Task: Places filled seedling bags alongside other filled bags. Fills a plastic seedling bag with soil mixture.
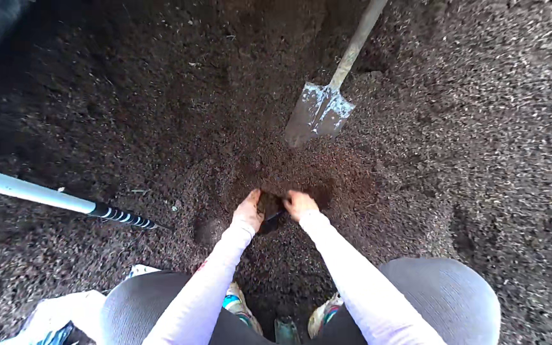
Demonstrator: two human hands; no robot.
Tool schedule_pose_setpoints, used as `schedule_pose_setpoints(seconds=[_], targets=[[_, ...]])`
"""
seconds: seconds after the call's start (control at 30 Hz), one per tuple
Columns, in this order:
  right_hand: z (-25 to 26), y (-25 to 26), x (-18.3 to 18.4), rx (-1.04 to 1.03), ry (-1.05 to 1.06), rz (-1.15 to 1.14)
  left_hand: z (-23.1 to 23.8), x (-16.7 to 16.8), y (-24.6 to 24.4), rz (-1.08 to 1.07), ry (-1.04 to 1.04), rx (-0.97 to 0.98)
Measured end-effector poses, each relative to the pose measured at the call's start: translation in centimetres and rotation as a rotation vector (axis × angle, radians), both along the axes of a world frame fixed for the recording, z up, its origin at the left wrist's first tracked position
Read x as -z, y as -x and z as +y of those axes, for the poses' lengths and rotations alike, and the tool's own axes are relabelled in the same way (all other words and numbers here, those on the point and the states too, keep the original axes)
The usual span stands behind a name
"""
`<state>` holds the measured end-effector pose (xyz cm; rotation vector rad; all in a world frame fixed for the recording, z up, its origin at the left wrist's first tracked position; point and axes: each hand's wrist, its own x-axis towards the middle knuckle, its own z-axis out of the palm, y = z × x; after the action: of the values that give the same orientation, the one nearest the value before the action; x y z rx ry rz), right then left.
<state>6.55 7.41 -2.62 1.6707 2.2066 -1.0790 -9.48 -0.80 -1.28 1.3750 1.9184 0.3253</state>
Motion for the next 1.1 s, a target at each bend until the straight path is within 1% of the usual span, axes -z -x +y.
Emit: schedule_pose_setpoints(seconds=[0.03, 0.07, 0.17, 0.23, 0.27, 0.3, 0.37, 0.43, 0.47, 0.53, 0.6, 0.67, 0.77, 0.9, 0.97, 1.03, 1.1], targets=[[0.1, 0.4, 0.5, -0.032, 0.042, -0.04, 0.1, 0.5, 0.2, 0.016, 0.056, 0.02], [0.1, 0.6, 0.4, -0.039, 0.045, -0.048, 0.2, 0.1, 0.5, 0.004, 0.078, 0.036], [-0.2, 0.1, -1.2, -0.002, -0.105, 0.052, 0.4, -2.4, 1.6, 0.024, 0.071, 0.104], [-0.2, 0.0, -2.4, -0.053, -0.207, 0.143, 1.6, -3.3, 2.1, 0.102, 0.077, 0.064], [-0.3, 0.2, -2.9, -0.124, -0.199, 0.184, 2.4, -3.3, 1.9, 0.149, 0.086, 0.025], [-0.7, 0.7, -3.2, -0.209, -0.145, 0.188, 3.3, -2.7, 1.5, 0.194, 0.09, 0.007], [-2.0, 2.3, -3.4, -0.347, -0.001, 0.067, 4.9, 0.3, 0.9, 0.239, 0.117, 0.033], [-4.1, 3.2, -2.5, -0.359, 0.036, -0.022, 5.6, 2.4, 0.3, 0.236, 0.148, 0.103], [-5.2, 3.2, -2.1, -0.331, 0.012, -0.031, 5.6, 2.6, 0.1, 0.19, 0.133, 0.133], [-7.4, 2.4, -1.5, -0.281, -0.029, -0.045, 4.1, 2.5, -0.5, 0.082, 0.065, 0.191], [-9.3, 1.6, 0.2, -0.282, -0.057, -0.08, 1.4, 2.3, -1.1, 0.0, 0.019, 0.259], [-11.1, 0.9, 2.0, -0.315, -0.041, -0.172, -1.2, 2.8, -1.9, -0.063, -0.007, 0.326], [-12.9, 0.9, 3.3, -0.353, 0.006, -0.266, -3.4, 3.6, -2.6, -0.136, -0.034, 0.401], [-13.5, 1.7, 4.5, -0.451, 0.07, -0.341, -4.5, 4.8, -2.9, -0.176, -0.093, 0.497], [-13.5, 2.4, 5.2, -0.462, 0.079, -0.352, -4.4, 5.3, -2.9, -0.184, -0.085, 0.541], [-12.8, 3.1, 5.4, -0.497, 0.166, -0.404, -4.0, 5.8, -3.0, -0.181, -0.072, 0.553], [-11.5, 3.6, 5.0, -0.526, 0.269, -0.468, -3.2, 6.1, -3.1, -0.191, -0.083, 0.504]])
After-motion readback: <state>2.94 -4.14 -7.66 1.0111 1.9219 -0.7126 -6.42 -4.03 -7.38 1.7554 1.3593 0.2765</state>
